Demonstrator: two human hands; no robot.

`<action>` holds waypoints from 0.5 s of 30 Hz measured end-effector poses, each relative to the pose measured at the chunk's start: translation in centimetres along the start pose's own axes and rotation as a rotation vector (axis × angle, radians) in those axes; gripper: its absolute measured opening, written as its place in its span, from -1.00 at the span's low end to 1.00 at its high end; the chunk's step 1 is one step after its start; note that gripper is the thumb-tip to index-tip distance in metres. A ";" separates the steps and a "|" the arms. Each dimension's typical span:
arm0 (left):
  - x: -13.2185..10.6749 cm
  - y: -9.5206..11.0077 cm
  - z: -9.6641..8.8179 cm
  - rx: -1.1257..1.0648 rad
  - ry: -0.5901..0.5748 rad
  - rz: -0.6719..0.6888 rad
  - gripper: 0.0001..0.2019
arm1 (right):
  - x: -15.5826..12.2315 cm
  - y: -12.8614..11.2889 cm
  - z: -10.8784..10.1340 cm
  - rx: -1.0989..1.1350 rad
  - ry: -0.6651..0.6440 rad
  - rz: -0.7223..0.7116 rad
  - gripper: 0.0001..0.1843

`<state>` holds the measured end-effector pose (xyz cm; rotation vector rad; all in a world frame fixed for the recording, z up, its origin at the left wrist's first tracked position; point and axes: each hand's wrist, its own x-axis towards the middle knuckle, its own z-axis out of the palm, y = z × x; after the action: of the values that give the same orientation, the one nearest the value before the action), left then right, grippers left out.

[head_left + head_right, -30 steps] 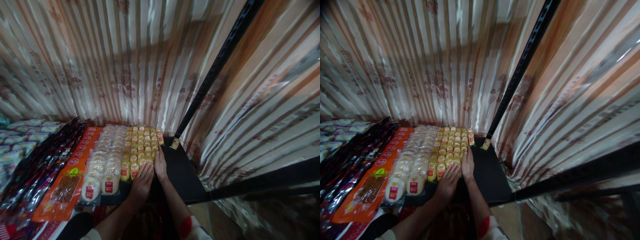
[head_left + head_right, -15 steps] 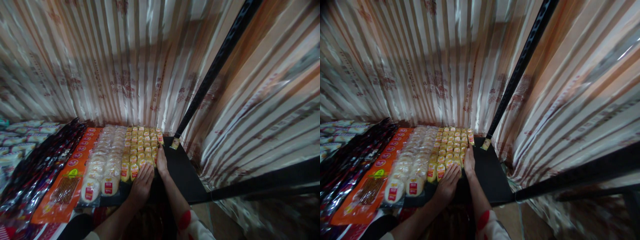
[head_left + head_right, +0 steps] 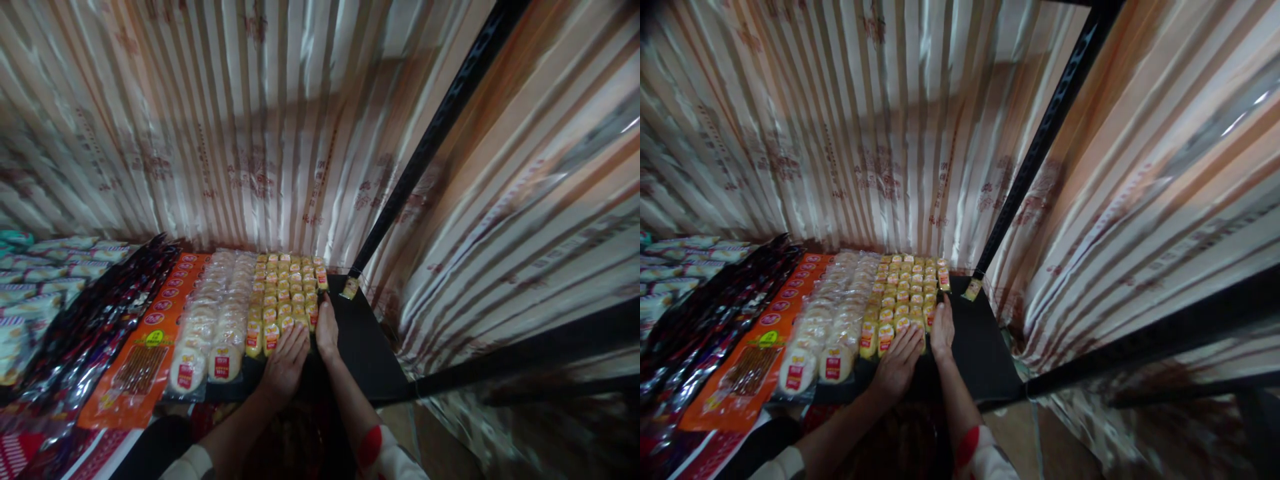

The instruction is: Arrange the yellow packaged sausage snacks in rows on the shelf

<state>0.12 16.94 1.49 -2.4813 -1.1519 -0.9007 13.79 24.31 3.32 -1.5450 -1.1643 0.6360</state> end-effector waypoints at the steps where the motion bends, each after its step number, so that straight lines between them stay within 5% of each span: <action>1: 0.0 0.0 0.0 0.003 0.004 -0.008 -0.64 | -0.5 0.0 -0.2 -0.010 0.022 -0.002 -0.26; 8: -0.7 0.7 -1.2 -0.021 0.022 0.019 -0.63 | -6.4 -1.2 -1.7 -0.009 0.080 -0.039 -0.28; 11: -3.2 1.8 -2.6 -0.082 0.015 0.016 -0.67 | -10.3 -1.6 -2.0 0.029 0.068 -0.080 -0.38; 15: -8.6 3.2 -4.7 -0.167 -0.135 0.056 -0.59 | -16.0 -1.2 -1.9 0.027 0.010 -0.129 -0.50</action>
<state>-3.72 7.55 -0.29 -2.7317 -1.0826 -0.8574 8.87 8.92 2.32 -1.4361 -1.2321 0.5557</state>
